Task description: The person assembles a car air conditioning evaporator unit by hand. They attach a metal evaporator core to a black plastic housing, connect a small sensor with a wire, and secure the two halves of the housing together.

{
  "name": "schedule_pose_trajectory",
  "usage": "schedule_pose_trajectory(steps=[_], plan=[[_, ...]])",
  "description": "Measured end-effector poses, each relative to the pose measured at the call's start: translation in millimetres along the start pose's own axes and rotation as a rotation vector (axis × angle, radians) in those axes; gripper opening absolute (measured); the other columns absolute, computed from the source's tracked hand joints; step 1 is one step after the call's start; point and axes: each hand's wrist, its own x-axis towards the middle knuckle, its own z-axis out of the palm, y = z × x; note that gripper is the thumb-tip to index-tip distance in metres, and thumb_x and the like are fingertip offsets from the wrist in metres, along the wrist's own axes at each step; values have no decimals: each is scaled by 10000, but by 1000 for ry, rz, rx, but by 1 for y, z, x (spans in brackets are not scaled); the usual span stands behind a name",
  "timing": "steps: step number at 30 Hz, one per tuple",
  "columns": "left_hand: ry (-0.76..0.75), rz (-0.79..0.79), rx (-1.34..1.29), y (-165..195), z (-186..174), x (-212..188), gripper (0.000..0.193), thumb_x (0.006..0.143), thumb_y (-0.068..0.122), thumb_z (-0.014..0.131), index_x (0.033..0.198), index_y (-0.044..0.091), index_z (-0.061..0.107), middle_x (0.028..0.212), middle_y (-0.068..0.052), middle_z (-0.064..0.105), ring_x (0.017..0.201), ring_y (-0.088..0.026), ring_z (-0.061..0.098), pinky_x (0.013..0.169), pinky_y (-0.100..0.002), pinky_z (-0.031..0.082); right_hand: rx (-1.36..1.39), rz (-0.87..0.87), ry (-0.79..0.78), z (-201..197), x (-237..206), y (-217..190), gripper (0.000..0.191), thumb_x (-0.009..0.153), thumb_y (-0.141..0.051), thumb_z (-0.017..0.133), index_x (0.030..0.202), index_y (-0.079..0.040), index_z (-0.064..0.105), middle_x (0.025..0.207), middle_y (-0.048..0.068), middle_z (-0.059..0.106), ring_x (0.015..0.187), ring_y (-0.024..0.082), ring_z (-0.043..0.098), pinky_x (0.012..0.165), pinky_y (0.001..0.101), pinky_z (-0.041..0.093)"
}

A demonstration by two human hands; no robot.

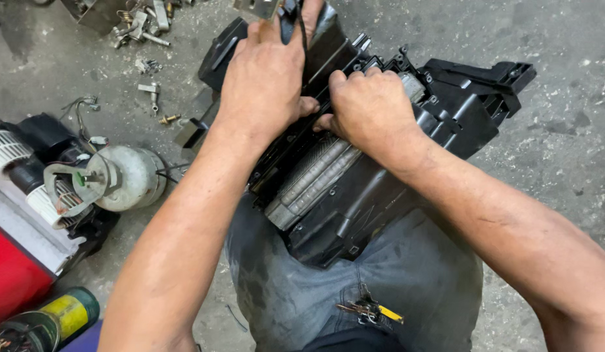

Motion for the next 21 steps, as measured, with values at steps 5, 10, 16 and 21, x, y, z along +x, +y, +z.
schedule_pose_trajectory(steps=[5, 10, 16, 21], plan=[[-19, -13, -34, -1, 2, -3, 1303, 542, 293, 992, 1594, 120, 242, 1213, -298, 592, 1114, -455, 585, 911, -505, 500, 94, -154, 110, -42, -16, 7, 577, 823, -568, 788, 975, -32, 639, 885, 146, 672, 909, 346, 654, 774, 450, 518], [-64, -58, 26, -5, 3, -3, 1305, 564, 414, 1006, 1582, 159, 230, 1315, -302, 575, 1166, -449, 599, 958, -481, 521, 285, -582, 33, -57, -73, 21, 589, 830, -681, 666, 983, -113, 671, 989, 115, 629, 886, 300, 564, 810, 498, 443], [29, -34, -54, -6, 0, -7, 1422, 531, 366, 1011, 1619, 253, 102, 1306, -308, 588, 1228, -468, 578, 957, -509, 506, 88, -704, -36, -26, -106, 4, 562, 843, -463, 646, 1303, -145, 589, 1308, 111, 626, 1260, 293, 557, 1075, 580, 393], [67, -25, -32, -7, -1, -8, 1446, 498, 360, 1009, 1598, 248, 78, 1338, -352, 554, 1265, -494, 541, 955, -493, 498, -43, -759, -124, -49, -94, -14, 721, 791, -459, 637, 1459, -229, 493, 1439, 115, 554, 1342, 295, 496, 1042, 625, 362]])
